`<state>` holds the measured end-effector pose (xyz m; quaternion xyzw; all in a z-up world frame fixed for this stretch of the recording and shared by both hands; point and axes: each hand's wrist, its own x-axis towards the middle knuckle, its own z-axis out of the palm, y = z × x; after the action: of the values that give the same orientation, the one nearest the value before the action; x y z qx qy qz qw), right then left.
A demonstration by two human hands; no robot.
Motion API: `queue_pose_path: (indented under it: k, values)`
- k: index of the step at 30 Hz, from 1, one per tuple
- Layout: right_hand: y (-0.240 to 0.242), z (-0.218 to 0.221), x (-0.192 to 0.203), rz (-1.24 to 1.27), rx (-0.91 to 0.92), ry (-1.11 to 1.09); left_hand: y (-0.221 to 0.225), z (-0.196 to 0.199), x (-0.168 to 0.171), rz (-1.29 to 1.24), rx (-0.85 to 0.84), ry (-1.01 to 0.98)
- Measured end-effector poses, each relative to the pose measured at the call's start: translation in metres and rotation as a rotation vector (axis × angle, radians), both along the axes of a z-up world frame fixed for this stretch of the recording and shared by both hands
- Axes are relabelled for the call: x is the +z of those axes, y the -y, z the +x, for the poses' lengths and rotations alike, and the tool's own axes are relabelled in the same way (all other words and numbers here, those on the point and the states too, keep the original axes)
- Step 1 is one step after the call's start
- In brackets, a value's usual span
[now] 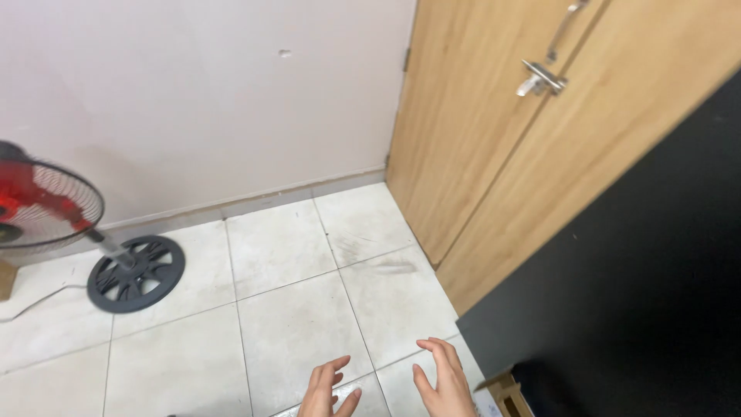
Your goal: Move packaged candles from a display shelf to a production workbench and back.
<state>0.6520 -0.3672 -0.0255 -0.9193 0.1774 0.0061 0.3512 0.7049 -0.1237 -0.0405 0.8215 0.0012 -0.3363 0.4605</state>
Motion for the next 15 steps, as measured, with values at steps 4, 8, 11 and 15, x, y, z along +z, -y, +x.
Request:
queue_pose_path:
  k: [4, 8, 11, 15]
  values:
    - [0.003, 0.077, 0.004, 0.056, 0.176, 0.047, 0.004, 0.033, 0.011, 0.036, 0.196, 0.018]
    - [-0.015, 0.135, 0.007, 0.08, 0.303, 0.074, -0.006, 0.054, 0.017, 0.092, 0.332, -0.015]
    - [-0.042, 0.175, 0.007, 0.119, 0.389, 0.057, -0.022, 0.071, 0.007, 0.121, 0.418, -0.034]
    - [-0.086, 0.231, 0.0, 0.156, 0.517, 0.003, -0.05, 0.1, -0.021, 0.117, 0.535, 0.106]
